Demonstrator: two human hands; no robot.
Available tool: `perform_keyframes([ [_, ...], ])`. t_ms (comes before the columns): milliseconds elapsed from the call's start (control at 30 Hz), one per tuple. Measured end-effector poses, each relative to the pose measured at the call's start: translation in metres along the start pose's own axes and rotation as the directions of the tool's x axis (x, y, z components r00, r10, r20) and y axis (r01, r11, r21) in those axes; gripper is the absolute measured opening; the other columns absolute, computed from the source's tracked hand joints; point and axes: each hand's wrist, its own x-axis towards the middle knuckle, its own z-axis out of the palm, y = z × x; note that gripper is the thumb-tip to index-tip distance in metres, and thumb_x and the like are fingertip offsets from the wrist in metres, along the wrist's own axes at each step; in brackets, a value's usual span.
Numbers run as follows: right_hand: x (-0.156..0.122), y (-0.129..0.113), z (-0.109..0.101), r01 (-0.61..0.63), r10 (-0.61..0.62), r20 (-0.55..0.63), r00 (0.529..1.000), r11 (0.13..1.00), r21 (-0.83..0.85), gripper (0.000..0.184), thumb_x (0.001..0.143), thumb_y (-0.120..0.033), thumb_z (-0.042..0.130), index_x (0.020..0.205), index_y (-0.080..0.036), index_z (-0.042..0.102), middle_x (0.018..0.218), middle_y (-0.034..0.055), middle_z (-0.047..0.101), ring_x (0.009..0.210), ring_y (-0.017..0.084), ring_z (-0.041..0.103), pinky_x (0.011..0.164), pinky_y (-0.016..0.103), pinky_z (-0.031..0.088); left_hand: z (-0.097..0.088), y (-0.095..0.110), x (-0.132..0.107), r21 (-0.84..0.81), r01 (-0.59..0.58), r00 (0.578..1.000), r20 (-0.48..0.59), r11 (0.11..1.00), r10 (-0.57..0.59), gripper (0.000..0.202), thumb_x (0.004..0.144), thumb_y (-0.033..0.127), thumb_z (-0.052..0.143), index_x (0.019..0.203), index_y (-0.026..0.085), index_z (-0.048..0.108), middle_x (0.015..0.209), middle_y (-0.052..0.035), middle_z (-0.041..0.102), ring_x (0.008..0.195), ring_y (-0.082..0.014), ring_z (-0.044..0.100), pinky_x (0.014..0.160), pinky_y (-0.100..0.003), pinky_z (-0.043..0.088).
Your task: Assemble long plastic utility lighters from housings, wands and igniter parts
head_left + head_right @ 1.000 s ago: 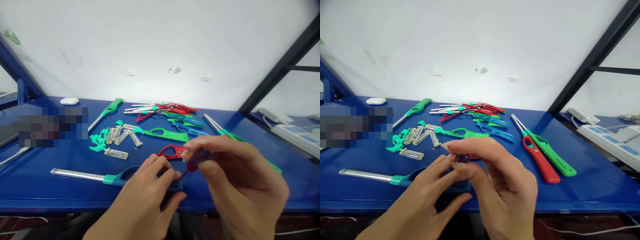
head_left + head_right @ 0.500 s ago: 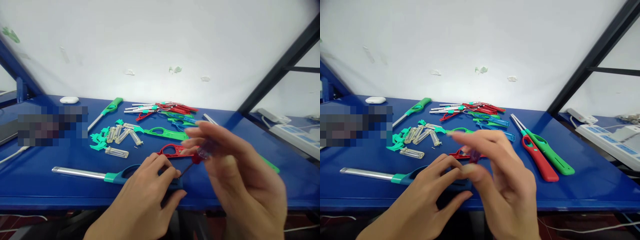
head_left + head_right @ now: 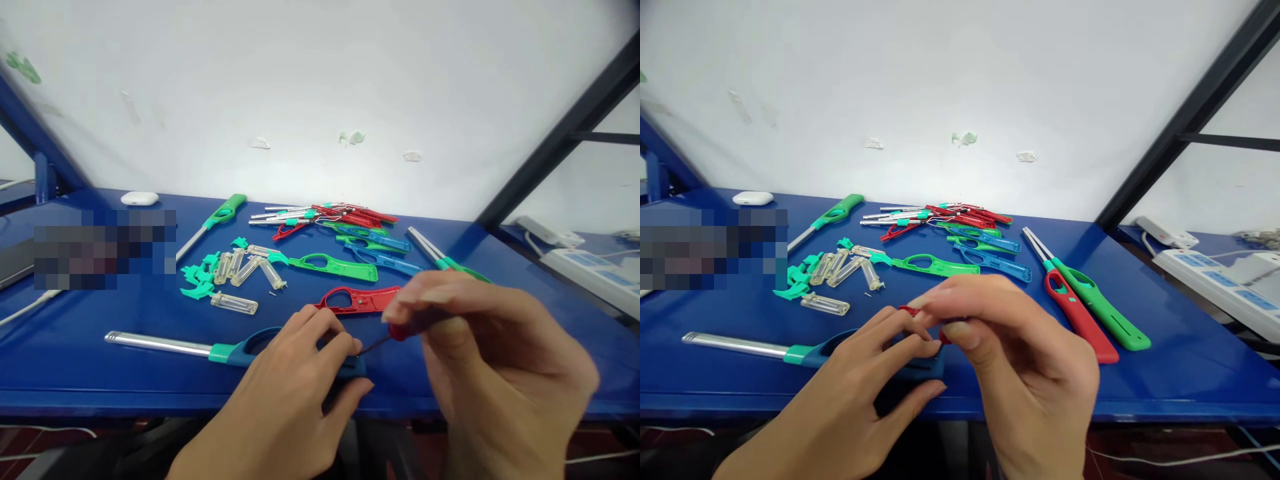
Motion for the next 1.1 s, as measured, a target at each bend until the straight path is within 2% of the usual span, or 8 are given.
perform_keyframes([
  [133,0.0,-0.002,0.002,0.067,-0.07,-0.037,0.997,0.996,-0.065,0.026,0.087,-0.007,0.081,0.104,-0.026,0.082,0.086,0.0009,0.076,0.08,0.02,0.066,0.063,0.032,0.058,-0.001,-0.001,0.0,0.009,-0.005,1.0,0.006,1.0,0.005,0.011,0.101,0.023,0.064,0.111,0.022,0.067,0.115,-0.0078,0.068,0.105,-0.0284,0.064,0.097,-0.051,0.06],
  [300,-0.005,-0.01,-0.002,-0.092,0.098,0.1,0.99,0.994,-0.067,0.026,0.102,-0.015,0.065,0.106,-0.034,0.082,0.098,-0.0002,0.08,0.09,0.021,0.074,0.072,0.034,0.063,0.001,0.0,-0.002,0.04,-0.014,1.0,-0.008,0.999,0.015,0.009,0.101,0.024,0.063,0.109,0.021,0.067,0.117,-0.0096,0.069,0.104,-0.0296,0.065,0.095,-0.052,0.06],
  [500,-0.001,-0.005,0.003,0.028,-0.028,0.002,1.0,0.998,-0.048,0.029,0.089,-0.005,0.079,0.106,-0.028,0.081,0.089,-0.0003,0.079,0.084,0.02,0.072,0.072,0.033,0.063,0.003,-0.003,-0.002,0.026,-0.007,1.0,-0.004,1.0,0.007,0.014,0.103,0.025,0.061,0.115,0.023,0.066,0.117,-0.0087,0.068,0.109,-0.0296,0.063,0.098,-0.051,0.059],
  [600,0.0,-0.003,0.001,-0.008,0.009,0.097,0.995,1.0,-0.012,0.021,0.097,-0.015,0.073,0.11,-0.029,0.081,0.1,0.0012,0.082,0.095,0.022,0.075,0.079,0.036,0.065,0.003,-0.003,-0.001,0.034,-0.022,1.0,-0.011,0.999,0.022,0.014,0.102,0.023,0.061,0.115,0.022,0.066,0.113,-0.0084,0.069,0.104,-0.0285,0.064,0.1,-0.052,0.058],
  [700,-0.002,-0.003,-0.002,-0.099,0.084,0.185,0.979,0.992,0.074,0.027,0.1,-0.012,0.068,0.118,-0.03,0.079,0.112,0.0005,0.083,0.102,0.022,0.078,0.083,0.035,0.067,0.002,-0.002,-0.001,0.042,-0.031,0.999,-0.02,0.999,0.032,0.014,0.101,0.024,0.062,0.115,0.022,0.066,0.115,-0.009,0.069,0.102,-0.0291,0.065,0.1,-0.054,0.058],
  [833,-0.003,-0.005,0.002,-0.078,0.072,0.095,0.993,0.995,0.061,0.036,0.094,-0.001,0.07,0.114,-0.03,0.08,0.102,-0.0029,0.083,0.09,0.017,0.077,0.079,0.03,0.066,0.002,-0.003,-0.002,0.035,-0.017,1.0,-0.002,0.999,0.017,0.011,0.102,0.024,0.062,0.112,0.022,0.066,0.118,-0.0095,0.068,0.107,-0.0306,0.064,0.096,-0.054,0.06],
  [1000,0.001,-0.008,0.007,0.021,-0.019,0.042,0.999,0.998,-0.054,0.036,0.084,-0.003,0.082,0.105,-0.032,0.082,0.084,-0.0032,0.075,0.082,0.018,0.065,0.067,0.03,0.059,0.002,-0.003,-0.001,0.008,-0.014,1.0,0.006,1.0,0.014,0.012,0.105,0.024,0.057,0.112,0.021,0.066,0.113,-0.0083,0.068,0.106,-0.0297,0.062,0.096,-0.054,0.059],
  [1100,0.0,-0.006,0.003,-0.051,0.056,0.072,0.996,0.996,-0.067,0.027,0.094,-0.013,0.074,0.112,-0.032,0.081,0.101,0.0014,0.078,0.095,0.022,0.07,0.074,0.034,0.062,0.002,-0.002,-0.001,-0.003,0.004,1.0,0.016,1.0,-0.004,0.01,0.102,0.023,0.062,0.111,0.021,0.066,0.111,-0.0072,0.067,0.103,-0.0288,0.062,0.094,-0.053,0.059],
])
